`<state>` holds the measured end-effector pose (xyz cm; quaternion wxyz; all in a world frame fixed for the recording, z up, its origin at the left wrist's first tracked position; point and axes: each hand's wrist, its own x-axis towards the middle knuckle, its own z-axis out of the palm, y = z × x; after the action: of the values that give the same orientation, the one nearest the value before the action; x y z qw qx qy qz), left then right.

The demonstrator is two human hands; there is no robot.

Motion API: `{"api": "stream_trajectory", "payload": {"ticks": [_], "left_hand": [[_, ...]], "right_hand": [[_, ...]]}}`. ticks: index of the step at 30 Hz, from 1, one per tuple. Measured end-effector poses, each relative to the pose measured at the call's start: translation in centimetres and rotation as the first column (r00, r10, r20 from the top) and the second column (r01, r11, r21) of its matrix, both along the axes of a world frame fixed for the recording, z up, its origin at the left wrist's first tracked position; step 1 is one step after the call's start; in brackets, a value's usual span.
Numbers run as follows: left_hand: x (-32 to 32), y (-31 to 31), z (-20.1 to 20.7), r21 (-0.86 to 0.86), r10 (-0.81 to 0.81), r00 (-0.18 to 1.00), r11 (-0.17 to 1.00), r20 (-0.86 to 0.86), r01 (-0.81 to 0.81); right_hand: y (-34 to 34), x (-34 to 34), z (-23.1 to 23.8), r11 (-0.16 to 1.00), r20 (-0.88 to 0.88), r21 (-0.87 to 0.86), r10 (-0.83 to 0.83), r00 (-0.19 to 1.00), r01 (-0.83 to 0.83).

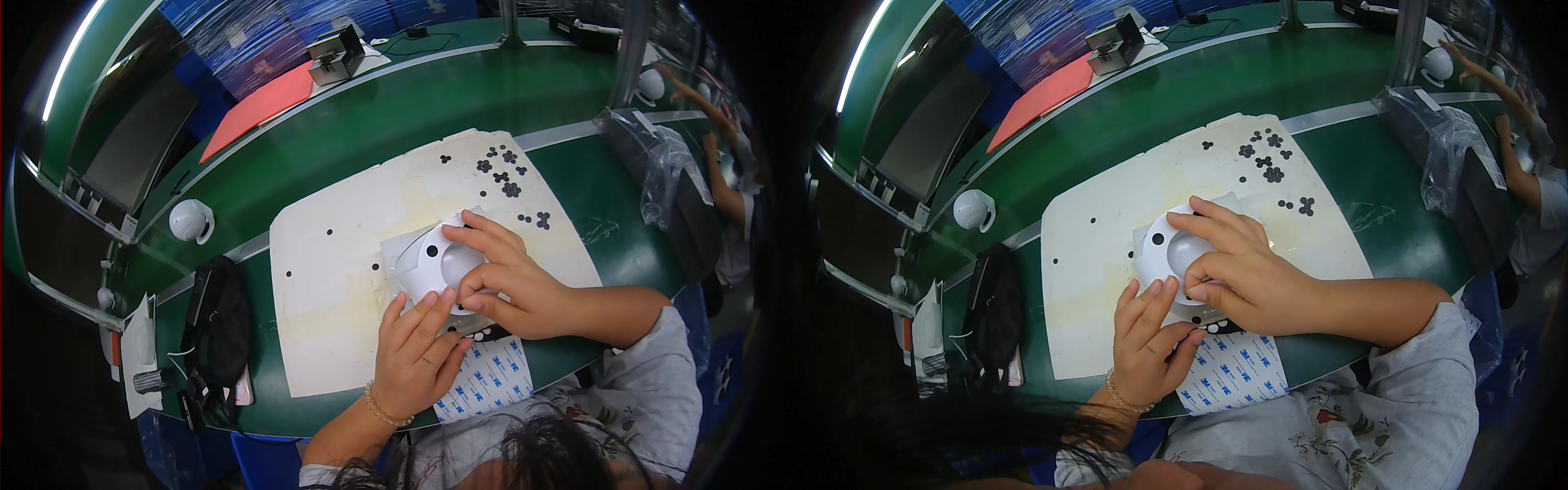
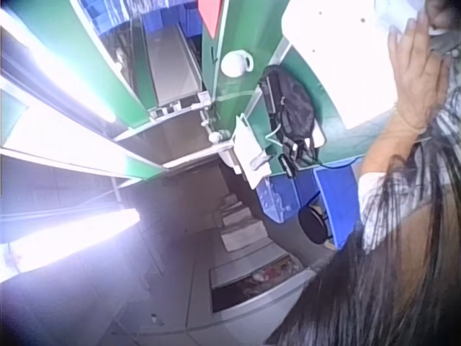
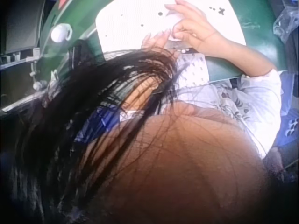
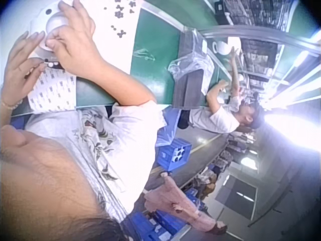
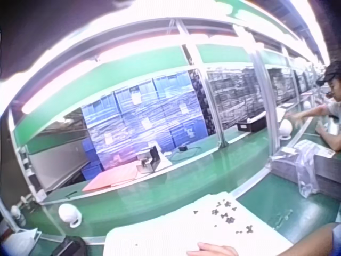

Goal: The person assembles white circular electronic devices by inserting small black components into their holes. They pick up the device, place the components one by one, and then set the device aside on the green workbench. The process is repeated for multiple units.

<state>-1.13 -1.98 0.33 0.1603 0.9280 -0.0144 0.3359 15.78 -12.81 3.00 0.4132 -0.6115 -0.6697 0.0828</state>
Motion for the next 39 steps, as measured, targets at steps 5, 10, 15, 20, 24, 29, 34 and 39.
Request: {"api": "stream_trajectory", "payload": {"ticks": [5, 10, 15, 20, 24, 29, 34, 39], "left_hand": [[0.0, 0.0, 0.0, 0.003, 0.003, 1.000, 1.000, 0.001, -0.003], [0.0, 0.0, -0.1, -0.009, 0.006, 1.000, 1.000, -0.002, -0.006], [0.0, 0.0, 0.1, -0.033, 0.005, 1.000, 0.999, -0.005, -0.005], [-0.7, -0.4, 0.3, 0.002, 0.058, 0.995, 0.998, 0.083, -0.058], [-1.1, -0.6, -0.3, 0.105, 0.062, 0.980, 0.991, 0.191, -0.083], [-1.1, -0.5, -0.6, 0.201, -0.018, 0.976, 0.979, 0.219, -0.027], [-0.9, -0.9, 1.2, -0.029, 0.013, 1.000, 1.000, 0.011, -0.013], [-0.9, -0.7, 0.9, 0.027, 0.037, 0.999, 0.999, -0.024, -0.037]], "right_hand": [[-0.4, 0.4, -0.3, 0.989, 0.218, 0.149, -0.037, 0.975, 0.004], [-1.3, 1.0, -0.7, 0.974, 0.430, 0.225, -0.096, 0.898, -0.003], [-2.9, 0.3, 0.1, 0.987, 0.330, 0.152, -0.101, 0.939, 0.053], [-4.1, -0.2, 0.1, 0.992, -0.037, -0.073, 0.099, 0.994, -0.102], [-4.0, -0.4, -0.2, 0.961, -0.376, -0.202, 0.102, 0.921, -0.189], [-3.8, -0.5, -0.5, 0.919, -0.612, -0.288, 0.039, 0.790, -0.269], [-3.7, -0.8, -1.3, 0.967, -0.331, -0.169, 0.125, 0.935, -0.189], [-3.6, -0.7, -1.3, 0.985, -0.243, -0.110, 0.106, 0.964, -0.136]]}}
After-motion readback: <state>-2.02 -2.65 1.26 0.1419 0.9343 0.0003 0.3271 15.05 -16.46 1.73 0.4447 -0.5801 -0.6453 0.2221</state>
